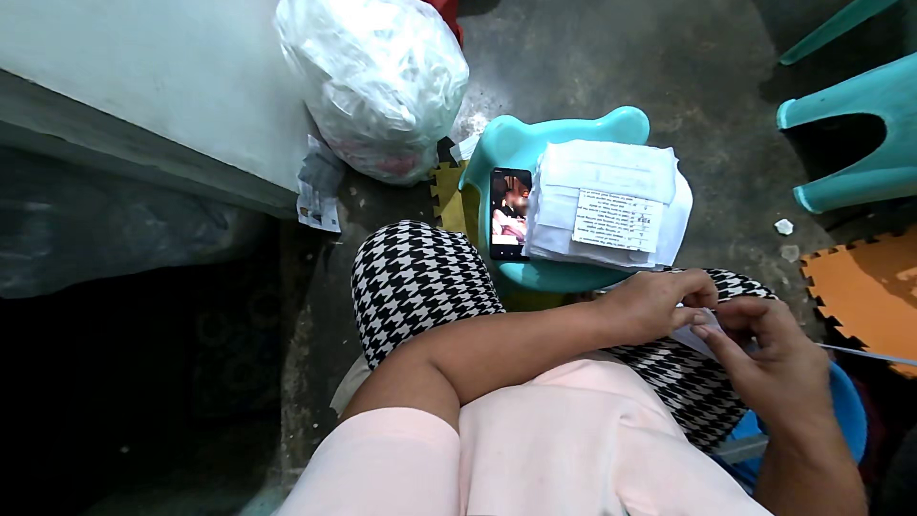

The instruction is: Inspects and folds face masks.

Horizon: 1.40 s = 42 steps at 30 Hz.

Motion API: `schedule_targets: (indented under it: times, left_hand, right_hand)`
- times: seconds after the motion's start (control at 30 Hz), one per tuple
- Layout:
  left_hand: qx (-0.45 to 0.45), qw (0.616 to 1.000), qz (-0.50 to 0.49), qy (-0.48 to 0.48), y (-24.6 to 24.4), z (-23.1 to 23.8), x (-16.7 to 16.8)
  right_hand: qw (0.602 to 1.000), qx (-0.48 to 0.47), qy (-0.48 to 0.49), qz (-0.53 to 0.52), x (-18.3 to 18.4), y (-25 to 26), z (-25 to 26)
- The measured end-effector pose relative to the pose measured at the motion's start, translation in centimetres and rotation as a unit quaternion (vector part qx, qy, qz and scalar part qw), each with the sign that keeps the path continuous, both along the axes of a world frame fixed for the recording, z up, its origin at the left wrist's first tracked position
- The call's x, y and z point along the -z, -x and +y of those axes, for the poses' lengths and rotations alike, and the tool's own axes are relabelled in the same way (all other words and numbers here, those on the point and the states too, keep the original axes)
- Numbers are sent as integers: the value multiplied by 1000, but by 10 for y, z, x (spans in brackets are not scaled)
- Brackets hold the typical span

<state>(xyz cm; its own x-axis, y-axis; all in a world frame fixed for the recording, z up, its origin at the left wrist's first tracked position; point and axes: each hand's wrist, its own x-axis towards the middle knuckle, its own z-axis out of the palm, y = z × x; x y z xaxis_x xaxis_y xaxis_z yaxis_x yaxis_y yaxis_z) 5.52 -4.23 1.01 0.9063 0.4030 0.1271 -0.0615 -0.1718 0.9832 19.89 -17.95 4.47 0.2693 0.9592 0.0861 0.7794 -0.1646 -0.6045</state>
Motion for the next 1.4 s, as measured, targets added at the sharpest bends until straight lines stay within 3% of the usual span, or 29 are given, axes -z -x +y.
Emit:
schedule_targets:
  times: [1.07,1.4]
  left_hand:
    - [-8,1000,-2,16,-3,-1,3]
    - [22,999,-19,19,-4,0,2]
  right_hand:
    - [999,-23,0,-45,-5,1,1]
    - [994,6,20,-111,-17,-1,0]
